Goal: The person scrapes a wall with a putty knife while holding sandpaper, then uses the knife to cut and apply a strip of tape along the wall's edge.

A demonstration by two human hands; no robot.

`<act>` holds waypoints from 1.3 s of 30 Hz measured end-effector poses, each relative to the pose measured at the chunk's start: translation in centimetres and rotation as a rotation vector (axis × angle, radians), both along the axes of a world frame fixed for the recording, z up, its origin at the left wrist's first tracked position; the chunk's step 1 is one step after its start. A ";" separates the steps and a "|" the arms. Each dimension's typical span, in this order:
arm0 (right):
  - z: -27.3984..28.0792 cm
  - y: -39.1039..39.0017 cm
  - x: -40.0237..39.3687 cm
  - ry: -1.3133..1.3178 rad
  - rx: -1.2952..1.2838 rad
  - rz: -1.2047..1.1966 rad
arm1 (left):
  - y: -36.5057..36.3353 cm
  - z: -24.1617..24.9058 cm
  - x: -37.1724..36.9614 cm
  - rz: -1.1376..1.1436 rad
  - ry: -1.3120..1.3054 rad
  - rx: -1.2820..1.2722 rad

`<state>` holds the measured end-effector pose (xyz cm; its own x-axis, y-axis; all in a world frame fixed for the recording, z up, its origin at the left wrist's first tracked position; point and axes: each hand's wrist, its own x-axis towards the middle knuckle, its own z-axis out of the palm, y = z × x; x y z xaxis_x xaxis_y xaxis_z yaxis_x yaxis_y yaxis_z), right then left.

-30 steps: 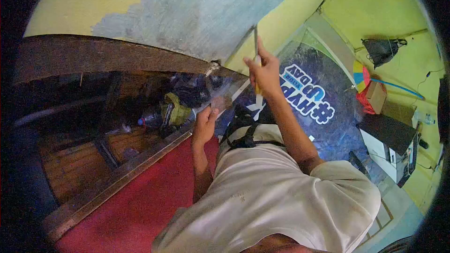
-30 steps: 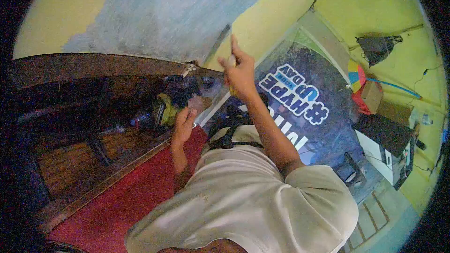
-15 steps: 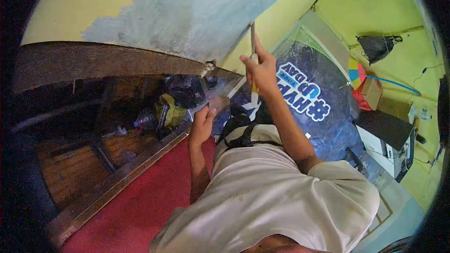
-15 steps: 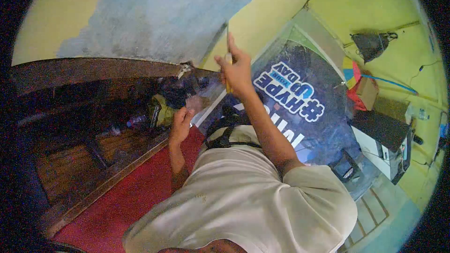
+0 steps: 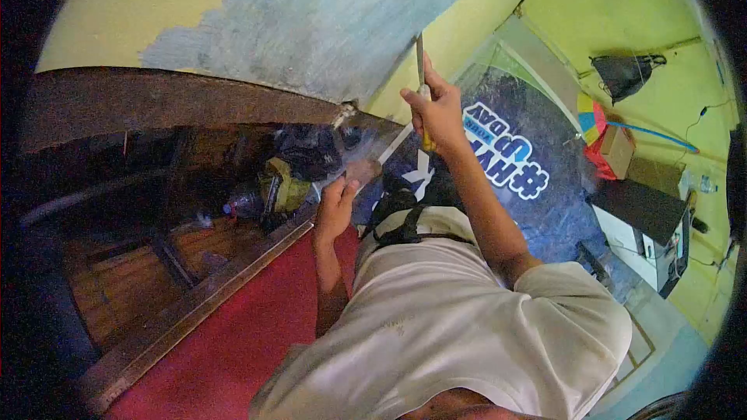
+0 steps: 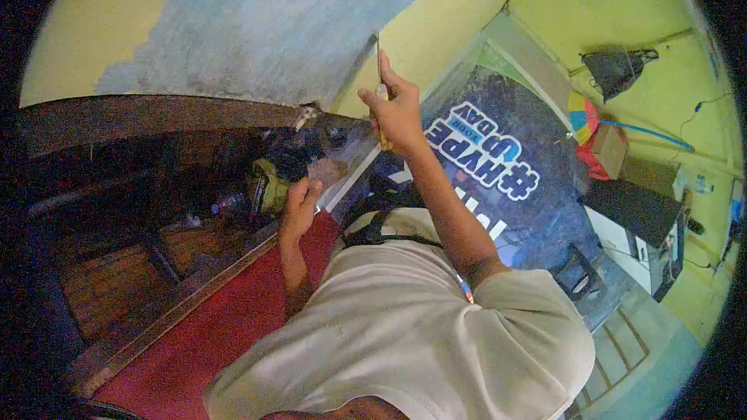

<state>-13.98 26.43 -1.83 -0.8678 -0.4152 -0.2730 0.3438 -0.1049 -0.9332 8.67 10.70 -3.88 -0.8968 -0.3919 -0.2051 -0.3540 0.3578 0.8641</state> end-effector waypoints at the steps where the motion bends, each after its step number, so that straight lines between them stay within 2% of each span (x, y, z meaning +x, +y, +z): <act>1: -0.1 0.1 0.5 -0.009 0.000 -0.009 | 0.1 0.5 0.1 -0.016 -0.033 -0.001; 3: 0.1 -0.1 0.9 -0.012 -0.005 -0.022 | 0.0 1.7 -0.3 -0.044 -0.083 -0.010; 5: 0.4 -0.4 0.2 0.004 -0.019 -0.039 | -0.9 -0.5 0.4 -0.065 -0.078 -0.013; 12: 0.7 0.3 0.4 0.022 -0.004 0.007 | -1.3 0.4 0.3 -0.137 -0.267 -0.123; 15: 0.9 0.2 0.0 0.011 0.008 -0.006 | -0.7 0.0 0.1 -0.116 -0.041 -0.015; 19: 1.7 0.1 0.5 0.018 -0.033 -0.043 | -0.4 -0.1 -0.2 -0.114 0.042 -0.004; 26: 1.1 0.1 0.3 0.014 -0.038 -0.056 | -1.4 -1.4 0.6 -0.094 -0.068 -0.166; 29: -0.1 0.2 -0.3 0.019 0.009 -0.069 | -0.2 1.6 -0.4 -0.099 -0.091 -0.053; 32: 1.4 0.2 0.4 0.001 0.007 -0.036 | 0.1 1.4 -0.4 -0.087 -0.007 -0.040; 35: 0.6 0.1 0.1 0.008 0.010 -0.033 | -0.8 -0.2 0.2 -0.080 0.023 -0.063; 39: -0.6 0.4 -0.2 -0.002 -0.036 -0.024 | -1.2 -0.5 0.1 -0.052 -0.092 -0.042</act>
<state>-14.16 26.85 -2.46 -0.8769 -0.4042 -0.2601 0.3430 -0.1470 -0.9278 8.82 9.46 -4.37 -0.8944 -0.3553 -0.2716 -0.4110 0.4133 0.8126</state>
